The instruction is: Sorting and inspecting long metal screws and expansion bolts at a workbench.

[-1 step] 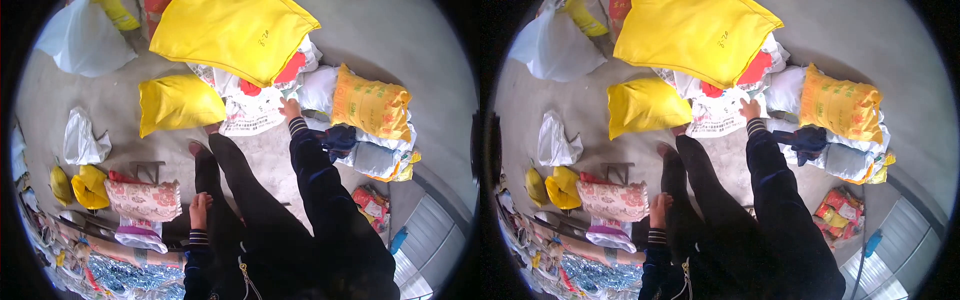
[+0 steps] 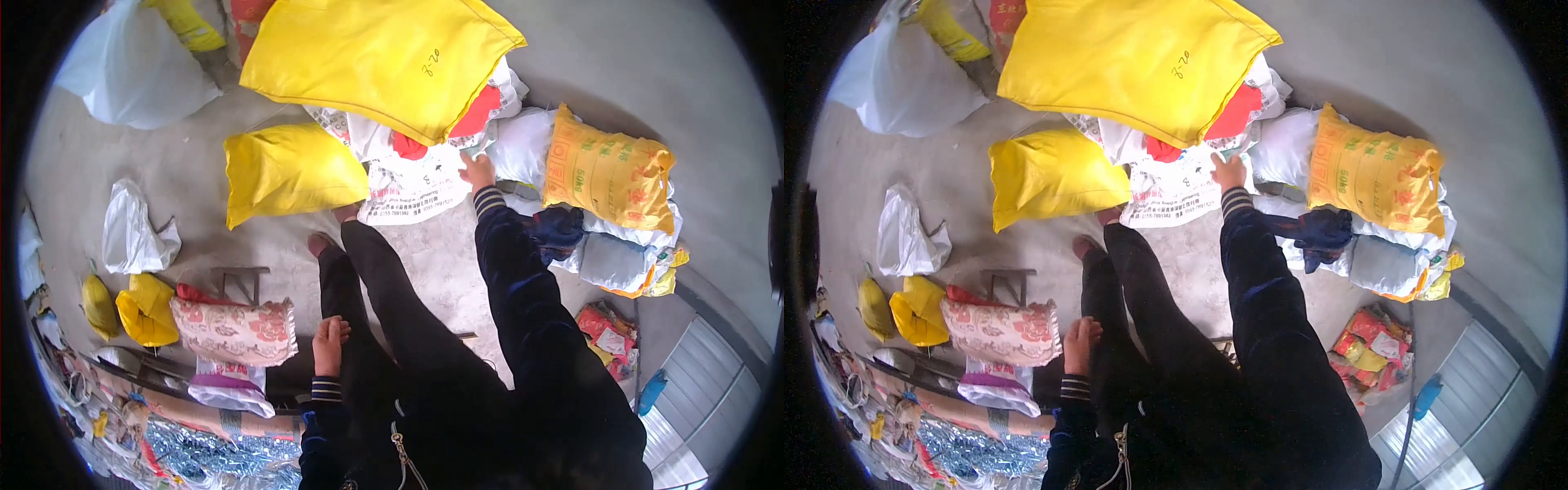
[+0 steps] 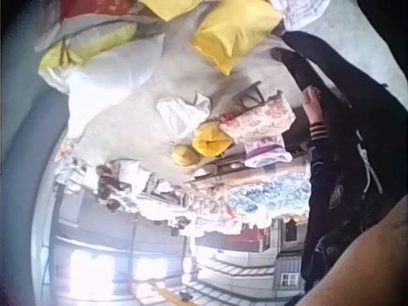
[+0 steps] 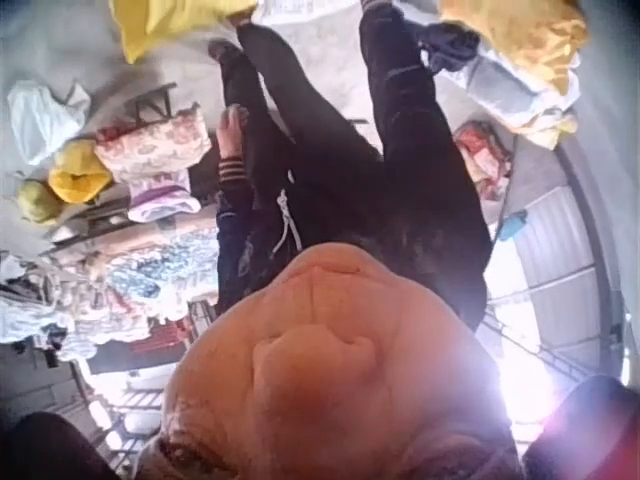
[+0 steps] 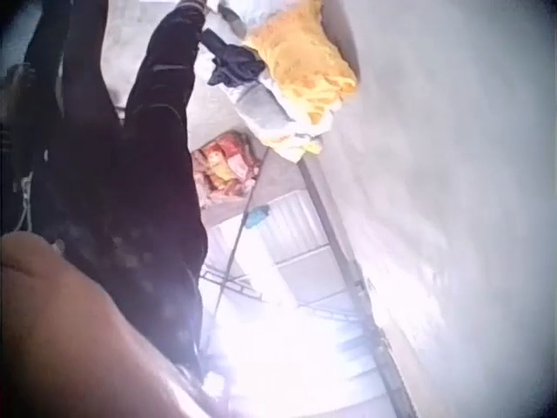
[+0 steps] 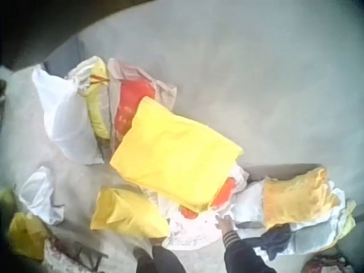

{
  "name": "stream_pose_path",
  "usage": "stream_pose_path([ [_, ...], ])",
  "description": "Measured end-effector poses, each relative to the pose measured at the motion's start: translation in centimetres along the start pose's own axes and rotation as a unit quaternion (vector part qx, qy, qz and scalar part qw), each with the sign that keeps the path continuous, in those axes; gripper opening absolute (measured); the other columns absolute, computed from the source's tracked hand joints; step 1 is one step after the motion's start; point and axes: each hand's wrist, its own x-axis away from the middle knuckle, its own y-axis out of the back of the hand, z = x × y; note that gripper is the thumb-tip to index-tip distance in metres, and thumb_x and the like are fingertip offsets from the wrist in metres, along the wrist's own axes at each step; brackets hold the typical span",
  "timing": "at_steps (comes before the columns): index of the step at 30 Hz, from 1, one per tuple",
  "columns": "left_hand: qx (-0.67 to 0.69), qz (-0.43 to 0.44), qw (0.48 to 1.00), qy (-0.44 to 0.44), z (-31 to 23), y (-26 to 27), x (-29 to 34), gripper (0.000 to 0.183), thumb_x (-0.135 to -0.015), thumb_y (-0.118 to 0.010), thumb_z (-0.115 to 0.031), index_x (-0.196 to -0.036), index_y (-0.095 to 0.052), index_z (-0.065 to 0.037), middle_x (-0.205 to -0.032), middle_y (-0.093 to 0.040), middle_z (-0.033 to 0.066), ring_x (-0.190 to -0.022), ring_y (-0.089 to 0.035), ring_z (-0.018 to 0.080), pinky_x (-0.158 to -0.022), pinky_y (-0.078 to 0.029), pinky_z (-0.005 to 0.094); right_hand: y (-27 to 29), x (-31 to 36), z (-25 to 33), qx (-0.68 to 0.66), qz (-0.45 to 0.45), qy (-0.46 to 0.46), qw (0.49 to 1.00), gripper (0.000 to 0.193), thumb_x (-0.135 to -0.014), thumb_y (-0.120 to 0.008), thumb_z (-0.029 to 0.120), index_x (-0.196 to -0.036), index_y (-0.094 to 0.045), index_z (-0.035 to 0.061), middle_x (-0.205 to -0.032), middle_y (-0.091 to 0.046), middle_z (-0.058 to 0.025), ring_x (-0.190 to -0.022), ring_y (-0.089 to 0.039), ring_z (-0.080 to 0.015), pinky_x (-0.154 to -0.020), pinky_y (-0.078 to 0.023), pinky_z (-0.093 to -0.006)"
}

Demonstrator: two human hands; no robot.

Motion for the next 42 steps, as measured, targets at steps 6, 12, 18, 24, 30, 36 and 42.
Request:
stream_pose_path([
  [6,-0.468,-0.047,0.849,-0.242,4.5,-2.7,-3.3,0.016,-0.087,-0.055,-0.016,-0.094,-0.063,-0.005,-0.091,-0.064,0.013,-0.083,-0.06,0.0314,-0.073,-0.048,0.0376,-0.3,-13.3,6.6,0.09,-0.199,0.224,0.95,0.073,-0.068,-0.078,0.041,-0.116,-0.051,-0.0066,-0.103,-0.06,-0.0219,-0.082,-0.065,-0.0242,-0.067,-0.053,-0.0367],
  [12,-0.534,-0.072,0.82,-0.193,3.0,-2.6,-4.2,0.011,-0.084,-0.057,-0.014,-0.086,-0.064,-0.005,-0.083,-0.06,0.0121,-0.081,-0.058,0.0318,-0.074,-0.046,0.0412,-5.4,-8.1,16.9,0.046,-0.043,0.304,0.951,0.052,-0.075,-0.073,0.033,-0.108,-0.057,-0.0036,-0.096,-0.064,-0.0185,-0.078,-0.064,-0.0361,-0.066,-0.051,-0.0414],
  [18,-0.52,-0.108,0.823,-0.199,3.2,-1.5,-4.5,0.01,-0.083,-0.058,-0.014,-0.083,-0.063,-0.006,-0.08,-0.06,0.0103,-0.079,-0.058,0.0301,-0.072,-0.047,0.0404,-4.1,-7.6,27.3,0.248,-0.431,0.559,0.664,0.034,-0.078,-0.066,0.032,-0.096,-0.061,0.0038,-0.084,-0.062,-0.0199,-0.08,-0.063,-0.0368,-0.066,-0.051,-0.0437],
  [24,-0.46,-0.11,0.85,-0.231,3.7,-4.3,-5.6,0.01,-0.083,-0.058,-0.014,-0.082,-0.063,-0.006,-0.079,-0.06,0.0104,-0.077,-0.058,0.0306,-0.07,-0.047,0.0408,-1.0,-17.3,27.6,0.109,-0.135,0.413,0.894,0.062,-0.079,-0.068,0.04,-0.11,-0.049,-0.01,-0.11,-0.055,-0.0284,-0.096,-0.057,-0.0422,-0.081,-0.047,-0.046],
  [30,-0.439,-0.171,0.862,-0.185,3.7,-1.8,-4.4,0.009,-0.082,-0.058,-0.012,-0.081,-0.063,-0.006,-0.078,-0.06,0.0112,-0.077,-0.059,0.0308,-0.069,-0.047,0.0407,-12.6,-0.2,17.5,0.366,-0.109,0.612,0.692,0.095,-0.071,-0.071,0.054,-0.141,-0.029,0.0036,-0.142,-0.023,-0.0319,-0.129,-0.029,-0.0468,-0.104,-0.031,-0.0503],
  [36,-0.372,-0.19,0.881,-0.223,4.3,-2.6,-5.0,0.004,-0.079,-0.061,-0.01,-0.08,-0.062,-0.006,-0.075,-0.059,0.0102,-0.073,-0.059,0.0297,-0.065,-0.048,0.0383,-17.6,-6.9,20.6,0.736,-0.114,0.546,0.383,0.079,-0.077,-0.059,0.056,-0.144,-0.03,0.0267,-0.154,-0.018,0.0011,-0.138,-0.022,-0.0301,-0.099,-0.029,-0.0603],
  [42,-0.318,-0.233,0.893,-0.218,5.9,-2.3,-4.0,0.005,-0.079,-0.061,-0.011,-0.081,-0.062,-0.006,-0.074,-0.058,0.0086,-0.072,-0.059,0.0284,-0.064,-0.047,0.0389,-19.5,-4.5,19.9,0.705,-0.114,0.514,0.475,0.074,-0.074,-0.07,0.04,-0.136,-0.039,0.0137,-0.145,-0.032,-0.0079,-0.129,-0.035,-0.0326,-0.096,-0.038,-0.0527],
])
